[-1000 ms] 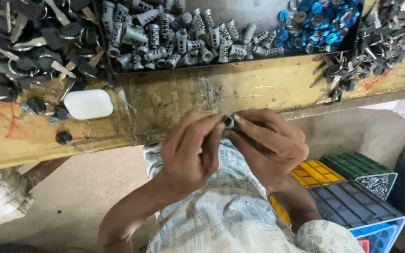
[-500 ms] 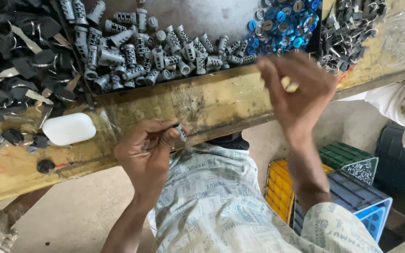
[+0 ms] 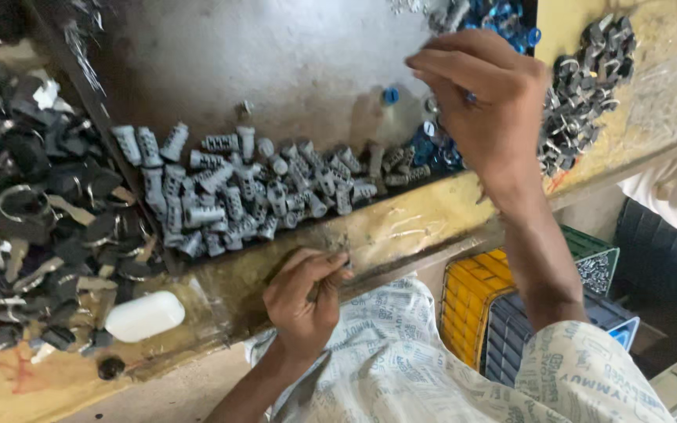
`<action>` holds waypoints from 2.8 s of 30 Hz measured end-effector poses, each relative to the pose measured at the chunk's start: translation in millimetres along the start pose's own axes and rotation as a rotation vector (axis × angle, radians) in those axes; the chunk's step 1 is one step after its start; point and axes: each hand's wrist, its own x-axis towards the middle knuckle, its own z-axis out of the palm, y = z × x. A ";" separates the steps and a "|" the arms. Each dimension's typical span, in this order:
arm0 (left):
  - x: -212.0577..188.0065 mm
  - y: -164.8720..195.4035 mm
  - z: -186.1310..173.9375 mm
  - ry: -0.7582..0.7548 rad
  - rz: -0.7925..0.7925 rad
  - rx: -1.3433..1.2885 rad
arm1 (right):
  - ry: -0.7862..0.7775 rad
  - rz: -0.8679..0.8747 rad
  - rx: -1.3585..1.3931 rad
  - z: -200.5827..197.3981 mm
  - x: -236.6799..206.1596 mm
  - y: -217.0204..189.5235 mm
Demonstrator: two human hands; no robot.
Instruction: The person picks keys and gray plastic key-head components from trays on the workbench, inserts a key into a plastic head, presses a blue cap onto the assembly, and places the finished key blank into the tray. They repeat this assembly for multiple keys throughout the clip.
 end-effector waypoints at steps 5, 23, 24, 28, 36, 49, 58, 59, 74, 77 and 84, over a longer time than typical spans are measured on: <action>4.2 -4.0 -9.3 -0.116 -0.021 0.039 | -0.209 0.233 -0.053 -11.4 7.4 -15.8; 40.4 59.6 -11.0 -0.212 -0.023 0.057 | -0.040 0.389 0.288 -10.2 -83.4 -127.3; 41.2 60.8 -7.5 -0.236 -0.047 0.046 | -0.039 0.413 0.365 -11.0 -91.6 -128.2; 35.7 57.8 4.2 -0.249 -0.131 -0.012 | 0.010 0.285 0.556 -9.6 -118.5 -109.2; 4.1 25.7 -12.5 -0.495 -0.803 -0.376 | 0.085 -0.037 0.694 7.4 -183.1 -111.5; -14.3 40.9 51.1 -0.302 -0.230 -0.002 | -0.041 0.024 0.428 -16.9 -222.6 -83.7; -13.3 17.8 23.0 -0.227 -0.052 0.251 | 0.252 0.802 -0.124 -24.1 -211.4 -37.9; -12.1 18.3 23.7 -0.218 -0.090 0.252 | 0.247 0.811 -0.053 -15.0 -211.6 -47.5; -4.8 25.4 0.6 -0.183 -0.151 -0.088 | 0.319 0.576 0.913 13.7 -160.0 -137.0; -7.2 29.8 -4.6 -0.142 -0.126 -0.200 | 0.236 0.425 0.733 15.9 -168.9 -145.6; -15.1 28.3 -11.3 -0.119 -0.080 -0.131 | 0.177 0.344 0.724 12.4 -153.8 -145.3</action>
